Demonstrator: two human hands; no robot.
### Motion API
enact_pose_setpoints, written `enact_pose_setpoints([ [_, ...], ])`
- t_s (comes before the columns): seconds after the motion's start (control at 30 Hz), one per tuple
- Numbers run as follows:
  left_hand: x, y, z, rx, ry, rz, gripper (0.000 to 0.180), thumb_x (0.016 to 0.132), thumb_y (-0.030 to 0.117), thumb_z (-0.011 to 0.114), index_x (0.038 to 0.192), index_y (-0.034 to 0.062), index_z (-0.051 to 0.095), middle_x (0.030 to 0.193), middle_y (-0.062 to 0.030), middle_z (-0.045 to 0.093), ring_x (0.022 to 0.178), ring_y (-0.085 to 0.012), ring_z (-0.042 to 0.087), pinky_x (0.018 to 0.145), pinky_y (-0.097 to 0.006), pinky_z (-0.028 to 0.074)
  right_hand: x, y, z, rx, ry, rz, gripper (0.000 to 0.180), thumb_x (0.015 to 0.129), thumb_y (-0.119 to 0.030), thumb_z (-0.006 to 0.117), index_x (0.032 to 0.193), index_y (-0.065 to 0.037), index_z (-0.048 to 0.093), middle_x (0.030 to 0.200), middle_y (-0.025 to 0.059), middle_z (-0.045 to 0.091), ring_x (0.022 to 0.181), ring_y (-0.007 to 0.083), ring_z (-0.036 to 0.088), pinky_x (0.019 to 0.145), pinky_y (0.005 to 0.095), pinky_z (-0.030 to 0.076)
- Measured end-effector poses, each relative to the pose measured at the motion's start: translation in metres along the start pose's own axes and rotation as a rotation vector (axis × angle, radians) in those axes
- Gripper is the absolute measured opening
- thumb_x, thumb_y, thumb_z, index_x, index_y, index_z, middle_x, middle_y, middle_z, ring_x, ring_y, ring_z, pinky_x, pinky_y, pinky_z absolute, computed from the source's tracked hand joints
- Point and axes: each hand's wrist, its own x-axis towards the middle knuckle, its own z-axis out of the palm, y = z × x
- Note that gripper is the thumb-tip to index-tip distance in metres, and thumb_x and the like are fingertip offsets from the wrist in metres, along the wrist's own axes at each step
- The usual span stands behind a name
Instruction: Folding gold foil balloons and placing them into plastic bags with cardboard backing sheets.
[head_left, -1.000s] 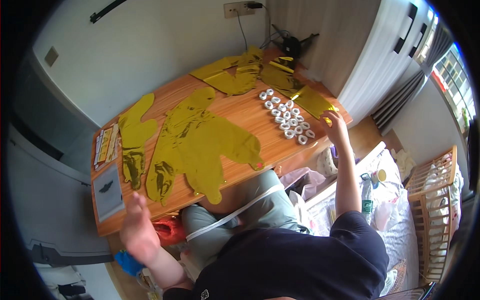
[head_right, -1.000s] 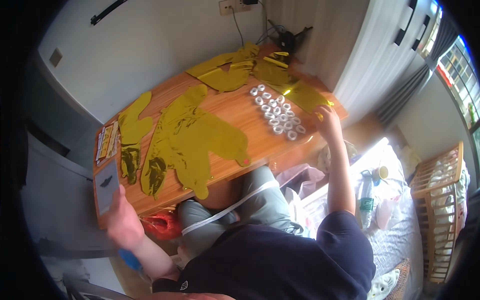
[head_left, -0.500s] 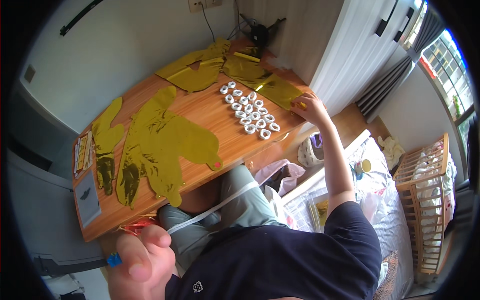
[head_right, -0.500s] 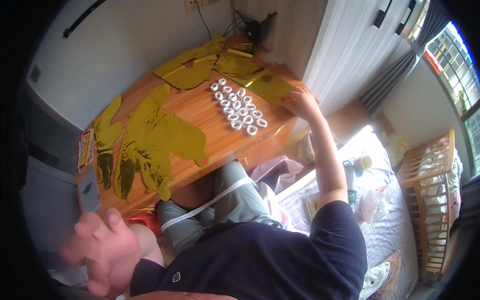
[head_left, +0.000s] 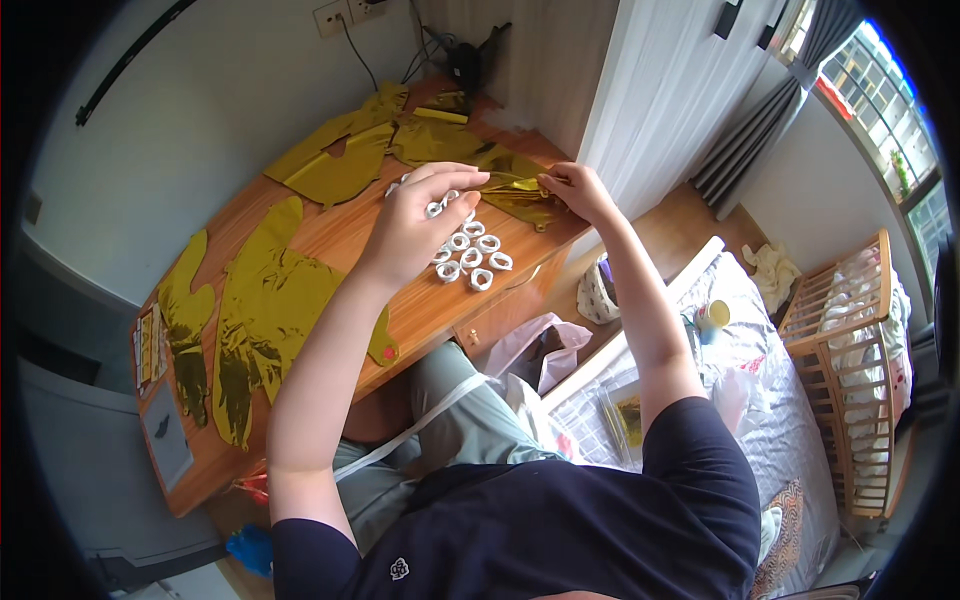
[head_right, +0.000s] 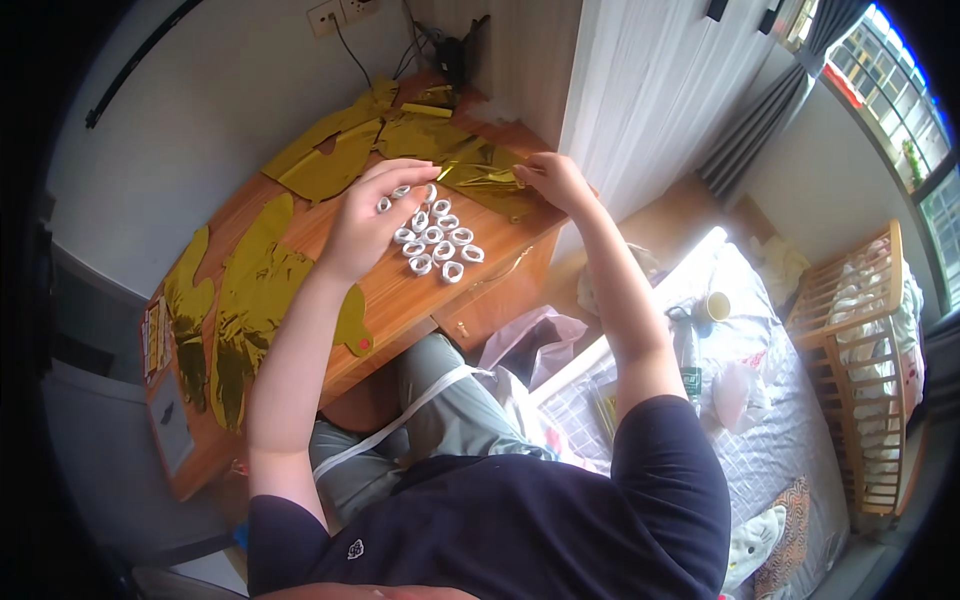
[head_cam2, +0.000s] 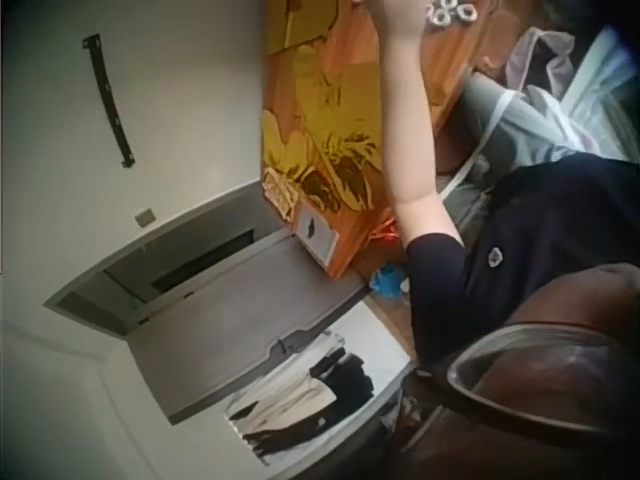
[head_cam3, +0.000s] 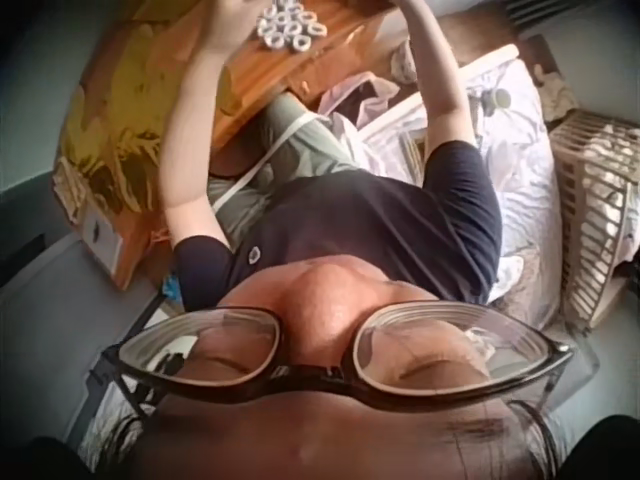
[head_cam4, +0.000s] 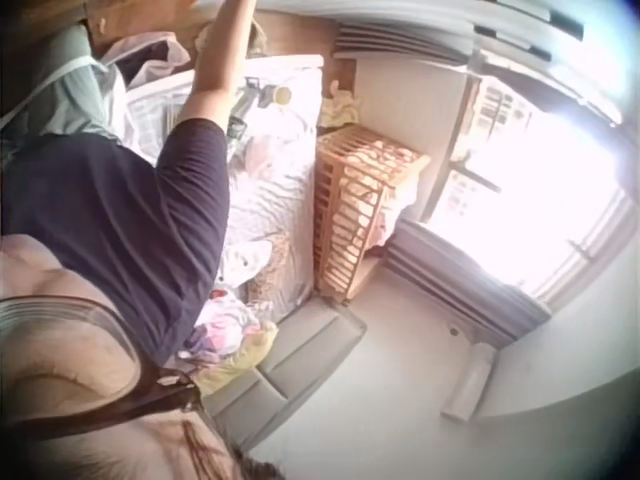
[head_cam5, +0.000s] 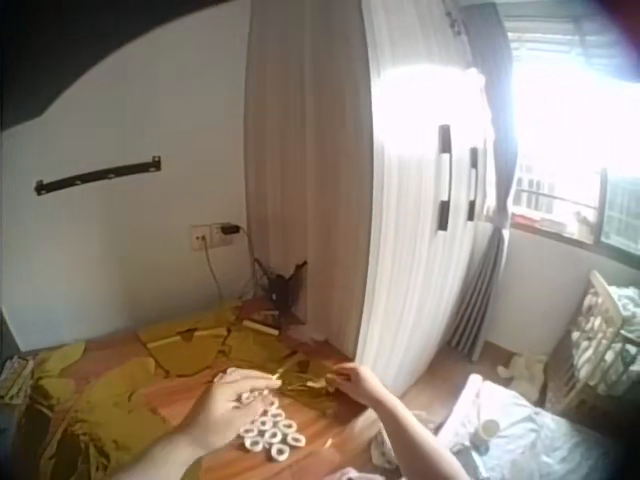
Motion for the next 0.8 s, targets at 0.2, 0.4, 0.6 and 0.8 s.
enact_pose_setpoints([
  [0.2, 0.044, -0.067, 0.063, 0.523, -0.24, 0.027, 0.025, 0.089, 0.02, 0.069, 0.113, 0.0149, 0.075, 0.1, -0.0088, 0.068, 0.093, -0.0245, 0.068, 0.084, -0.036, 0.054, 0.004, 0.009, 0.002, 0.04, 0.023, -0.001, 0.037, 0.092, -0.036, 0.07, 0.096, 0.0, 0.072, 0.085, 0.0167, 0.069, 0.078, 0.0281, 0.066, 0.072, 0.0387, 0.051],
  [0.4, 0.064, -0.098, 0.1, 0.654, -0.242, -0.065, 0.03, 0.087, 0.038, 0.071, 0.106, 0.0153, 0.077, 0.099, -0.0096, 0.068, 0.095, -0.0294, 0.067, 0.082, -0.042, 0.053, 0.005, 0.017, 0.003, 0.092, 0.019, -0.03, 0.04, 0.094, -0.04, 0.067, 0.097, 0.0, 0.072, 0.085, 0.0179, 0.068, 0.078, 0.0308, 0.065, 0.073, 0.0396, 0.051],
  [0.6, 0.071, -0.108, 0.101, 0.709, -0.303, -0.104, 0.038, 0.083, 0.047, 0.074, 0.1, 0.0137, 0.078, 0.097, -0.0095, 0.069, 0.091, -0.0293, 0.069, 0.079, -0.043, 0.055, 0.004, 0.017, 0.0, 0.226, -0.007, 0.0, 0.041, 0.098, -0.038, 0.063, 0.105, 0.003, 0.068, 0.092, 0.0129, 0.067, 0.083, 0.0222, 0.062, 0.076, 0.0343, 0.05],
  [0.8, 0.072, -0.115, 0.105, 0.7, -0.283, -0.023, 0.035, 0.084, 0.047, 0.072, 0.093, 0.0134, 0.079, 0.091, -0.0093, 0.069, 0.088, -0.0288, 0.069, 0.078, -0.042, 0.054, 0.004, 0.029, 0.0, 0.354, -0.097, 0.011, 0.036, 0.097, -0.025, 0.065, 0.122, 0.001, 0.061, 0.096, 0.004, 0.064, 0.091, 0.0104, 0.06, 0.084, 0.0264, 0.05],
])
